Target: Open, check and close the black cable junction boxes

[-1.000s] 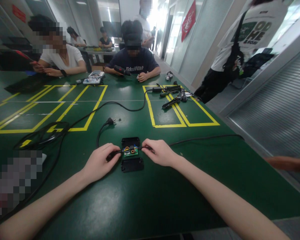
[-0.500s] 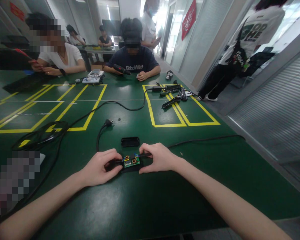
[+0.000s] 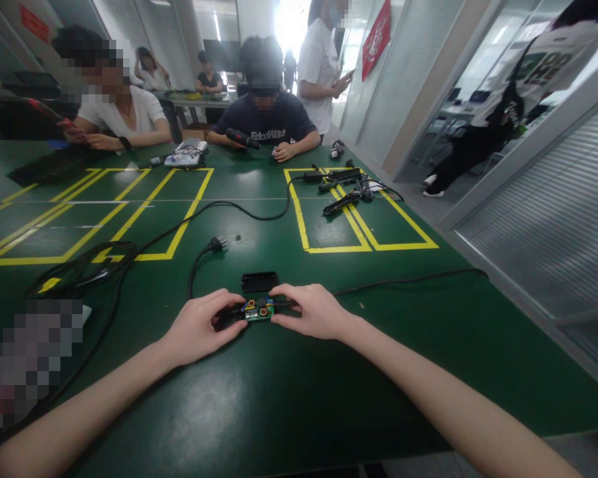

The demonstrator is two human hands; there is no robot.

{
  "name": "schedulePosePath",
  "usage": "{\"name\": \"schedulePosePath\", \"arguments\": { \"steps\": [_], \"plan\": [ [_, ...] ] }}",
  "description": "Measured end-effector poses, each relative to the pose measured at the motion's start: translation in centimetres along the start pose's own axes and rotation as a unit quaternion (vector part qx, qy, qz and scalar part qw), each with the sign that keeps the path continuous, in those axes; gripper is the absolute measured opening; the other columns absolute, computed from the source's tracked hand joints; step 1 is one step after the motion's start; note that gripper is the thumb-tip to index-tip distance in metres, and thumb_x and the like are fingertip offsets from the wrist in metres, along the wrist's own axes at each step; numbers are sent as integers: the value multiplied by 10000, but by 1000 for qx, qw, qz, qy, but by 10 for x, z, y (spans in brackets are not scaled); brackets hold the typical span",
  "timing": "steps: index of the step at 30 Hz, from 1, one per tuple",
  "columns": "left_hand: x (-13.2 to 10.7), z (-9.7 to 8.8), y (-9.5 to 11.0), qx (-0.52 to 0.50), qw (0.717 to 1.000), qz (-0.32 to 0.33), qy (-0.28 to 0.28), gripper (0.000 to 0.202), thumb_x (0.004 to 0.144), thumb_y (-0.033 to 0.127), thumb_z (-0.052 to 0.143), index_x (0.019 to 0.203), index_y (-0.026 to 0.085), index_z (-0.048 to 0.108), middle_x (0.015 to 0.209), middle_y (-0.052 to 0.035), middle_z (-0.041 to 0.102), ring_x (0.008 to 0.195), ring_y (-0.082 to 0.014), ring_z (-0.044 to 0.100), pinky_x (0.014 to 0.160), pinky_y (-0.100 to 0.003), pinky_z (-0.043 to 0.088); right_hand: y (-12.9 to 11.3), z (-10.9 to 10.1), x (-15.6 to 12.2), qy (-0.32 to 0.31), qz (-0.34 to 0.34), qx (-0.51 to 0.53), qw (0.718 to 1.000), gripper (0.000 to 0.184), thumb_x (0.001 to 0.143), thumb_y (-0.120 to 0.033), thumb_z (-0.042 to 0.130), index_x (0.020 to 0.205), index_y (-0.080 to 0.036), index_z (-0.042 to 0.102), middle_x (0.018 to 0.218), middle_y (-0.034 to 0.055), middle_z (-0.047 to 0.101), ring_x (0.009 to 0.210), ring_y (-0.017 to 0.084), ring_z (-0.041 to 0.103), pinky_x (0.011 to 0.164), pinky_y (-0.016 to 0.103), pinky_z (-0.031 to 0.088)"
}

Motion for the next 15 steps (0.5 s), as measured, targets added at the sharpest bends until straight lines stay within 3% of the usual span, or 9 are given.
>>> {"name": "schedulePosePath", "arguments": {
  "steps": [4, 8, 12, 15],
  "plan": [
    [0, 0, 0, -3, 1000, -2, 5, 242, 893, 283, 667, 1123, 210, 687, 939, -25, 712, 742, -159, 671, 628, -248, 507, -1, 1, 1, 13, 4, 0, 1000, 286, 957, -352, 659, 1212, -222, 643, 935, 34, 772, 640, 149, 684, 591, 243, 466],
    [0, -1, 0, -30, 999, -5, 13, 276, 884, 278, 660, 1152, 212, 667, 944, -26, 707, 742, -159, 664, 641, -254, 515, -2, 2, 0, 24, 16, 13, 999, 189, 961, -285, 608, 1135, -213, 610, 712, -25, 666, 554, 137, 604, 547, 232, 394],
    [0, -3, -1, -38, 999, -21, 27, 103, 888, 209, 578, 966, 206, 646, 838, -4, 673, 680, -146, 621, 619, -252, 481, -3, 2, 0, 26, -12, 14, 999, 78, 981, -268, 573, 1016, -209, 609, 715, -23, 642, 540, 123, 556, 551, 233, 374],
    [0, -3, -1, -38, 999, -20, 31, 70, 892, 200, 557, 885, 204, 627, 789, 3, 649, 669, -145, 603, 609, -251, 458, -3, 2, 1, 34, -42, 9, 998, 93, 997, -269, 573, 965, -200, 626, 759, -3, 660, 565, 122, 552, 559, 237, 367]
  ]
}}
Point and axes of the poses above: each hand's wrist, its own x-axis towards the middle knuckle, its own z-axis out of the palm, y = z × x, the point moved 2 cm from there along x, towards the middle knuckle
